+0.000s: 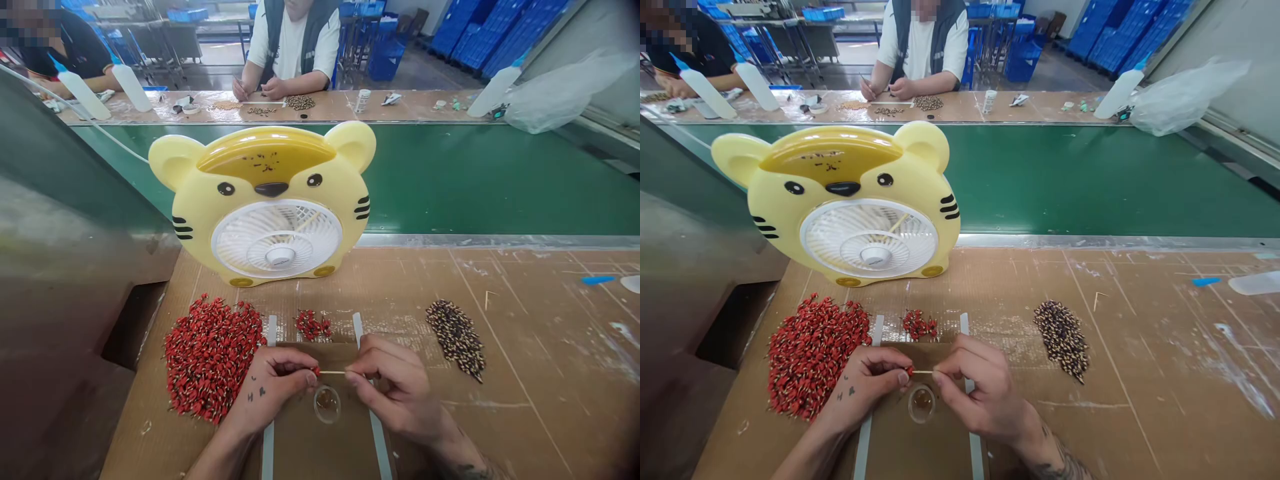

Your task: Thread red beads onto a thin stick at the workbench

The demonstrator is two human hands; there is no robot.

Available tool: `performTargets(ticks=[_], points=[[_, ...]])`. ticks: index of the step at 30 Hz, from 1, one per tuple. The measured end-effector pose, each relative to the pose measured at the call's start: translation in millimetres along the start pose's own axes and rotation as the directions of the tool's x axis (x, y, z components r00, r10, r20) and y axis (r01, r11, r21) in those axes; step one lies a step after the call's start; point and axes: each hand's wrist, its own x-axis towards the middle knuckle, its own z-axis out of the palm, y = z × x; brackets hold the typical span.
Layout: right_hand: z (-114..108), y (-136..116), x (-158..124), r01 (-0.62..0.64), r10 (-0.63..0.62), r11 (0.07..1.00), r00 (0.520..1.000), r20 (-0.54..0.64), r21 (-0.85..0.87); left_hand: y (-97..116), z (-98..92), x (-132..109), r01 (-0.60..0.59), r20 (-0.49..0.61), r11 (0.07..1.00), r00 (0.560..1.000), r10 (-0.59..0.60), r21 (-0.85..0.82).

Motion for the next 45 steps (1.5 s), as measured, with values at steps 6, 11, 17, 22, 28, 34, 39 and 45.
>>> performTargets(ticks=[6,11,17,22,28,34,39,45], points=[[1,3,-1,-0.061,0.061,0.998,0.998,0.015,-0.004,0,-1.3,-1,-0.033,-0.009,0.999,0.999,0.034,0.041],[-7,4,-5,-0.088,0.088,0.996,0.995,0.043,0.015,2,0.0,0,-0.058,-0.031,0.997,0.998,0.060,0.049],[-8,1,-13,-0.055,0.120,0.984,0.906,0.405,-0.168,-2,-2.1,2,-0.060,-0.045,0.997,0.997,0.063,0.052],[-49,20,-14,-0.174,0.271,0.912,0.936,0.227,-0.372,-12,-9.7,6,-0.038,-0.073,0.998,0.996,0.042,0.059],[-128,46,-13,-0.207,0.432,0.648,0.893,0.129,-0.733,-13,-10.3,8,-0.026,-0.059,0.996,0.998,0.031,0.089],[-128,64,-18,-0.143,0.525,0.544,0.827,0.202,-0.827,-9,-7.4,7,-0.015,-0.089,0.994,0.996,0.025,0.109],[-125,67,-18,-0.179,0.532,0.555,0.827,0.182,-0.813,-9,-7.7,8,-0.029,-0.077,0.991,0.996,0.039,0.130],[-123,58,-13,-0.126,0.475,0.608,0.849,0.231,-0.784,-11,-8.1,9,-0.058,-0.053,0.990,0.996,0.065,0.130]])
